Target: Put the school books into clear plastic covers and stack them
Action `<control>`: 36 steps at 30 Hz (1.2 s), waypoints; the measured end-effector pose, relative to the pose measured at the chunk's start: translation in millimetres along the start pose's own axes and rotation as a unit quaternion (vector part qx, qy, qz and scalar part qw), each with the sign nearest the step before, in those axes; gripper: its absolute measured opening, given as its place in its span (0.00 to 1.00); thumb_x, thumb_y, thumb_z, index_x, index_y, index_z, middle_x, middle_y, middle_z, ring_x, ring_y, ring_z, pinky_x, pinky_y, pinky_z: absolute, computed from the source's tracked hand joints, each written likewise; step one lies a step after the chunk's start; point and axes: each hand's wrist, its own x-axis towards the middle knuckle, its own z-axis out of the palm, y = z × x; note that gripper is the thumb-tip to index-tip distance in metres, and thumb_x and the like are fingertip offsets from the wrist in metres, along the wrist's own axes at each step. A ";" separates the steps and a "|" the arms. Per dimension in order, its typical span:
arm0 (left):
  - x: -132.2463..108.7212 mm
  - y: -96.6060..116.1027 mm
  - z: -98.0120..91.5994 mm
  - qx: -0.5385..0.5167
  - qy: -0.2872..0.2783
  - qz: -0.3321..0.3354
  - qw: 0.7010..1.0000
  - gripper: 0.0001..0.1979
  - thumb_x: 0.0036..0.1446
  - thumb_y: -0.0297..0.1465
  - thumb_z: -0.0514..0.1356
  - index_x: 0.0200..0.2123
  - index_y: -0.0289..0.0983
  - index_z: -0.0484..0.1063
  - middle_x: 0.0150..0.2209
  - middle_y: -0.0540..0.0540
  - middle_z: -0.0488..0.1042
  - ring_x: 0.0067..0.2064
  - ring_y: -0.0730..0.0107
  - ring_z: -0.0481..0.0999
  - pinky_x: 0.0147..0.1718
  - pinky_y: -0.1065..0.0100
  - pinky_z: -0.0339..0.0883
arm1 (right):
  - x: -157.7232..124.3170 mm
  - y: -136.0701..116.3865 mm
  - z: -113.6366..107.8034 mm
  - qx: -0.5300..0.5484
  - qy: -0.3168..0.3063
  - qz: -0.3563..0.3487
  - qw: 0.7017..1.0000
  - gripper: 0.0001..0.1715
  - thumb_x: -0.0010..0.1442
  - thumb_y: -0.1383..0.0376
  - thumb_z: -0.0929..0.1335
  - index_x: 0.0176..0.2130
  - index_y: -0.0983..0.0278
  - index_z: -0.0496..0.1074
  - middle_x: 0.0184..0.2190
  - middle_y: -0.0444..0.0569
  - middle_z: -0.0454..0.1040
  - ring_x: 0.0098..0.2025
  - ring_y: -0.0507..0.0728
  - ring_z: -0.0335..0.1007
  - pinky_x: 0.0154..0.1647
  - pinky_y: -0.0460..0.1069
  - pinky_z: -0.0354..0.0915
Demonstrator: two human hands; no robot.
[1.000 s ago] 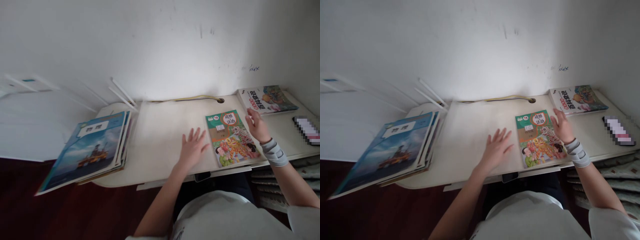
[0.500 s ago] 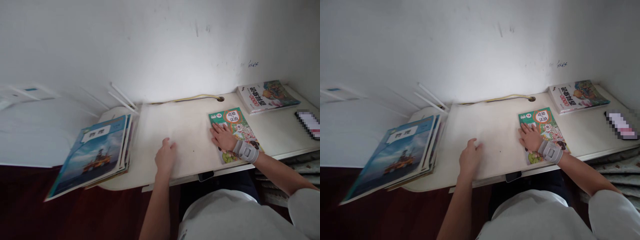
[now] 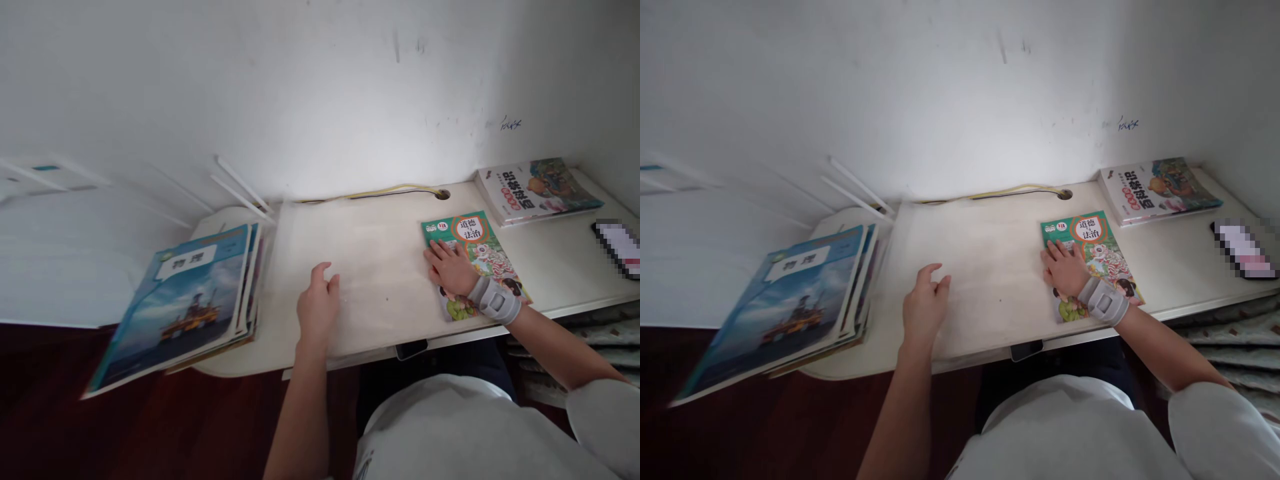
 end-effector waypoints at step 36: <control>-70.3 111.3 93.4 0.005 -0.101 0.391 0.915 0.28 0.62 0.44 0.47 0.59 0.32 0.58 0.64 0.35 0.55 0.65 0.56 0.54 0.61 0.49 0.48 | -75.3 150.2 37.1 0.214 0.185 0.225 0.932 0.38 0.59 0.42 0.55 0.50 0.67 0.70 0.55 0.63 0.66 0.61 0.66 0.56 0.60 0.63 0.55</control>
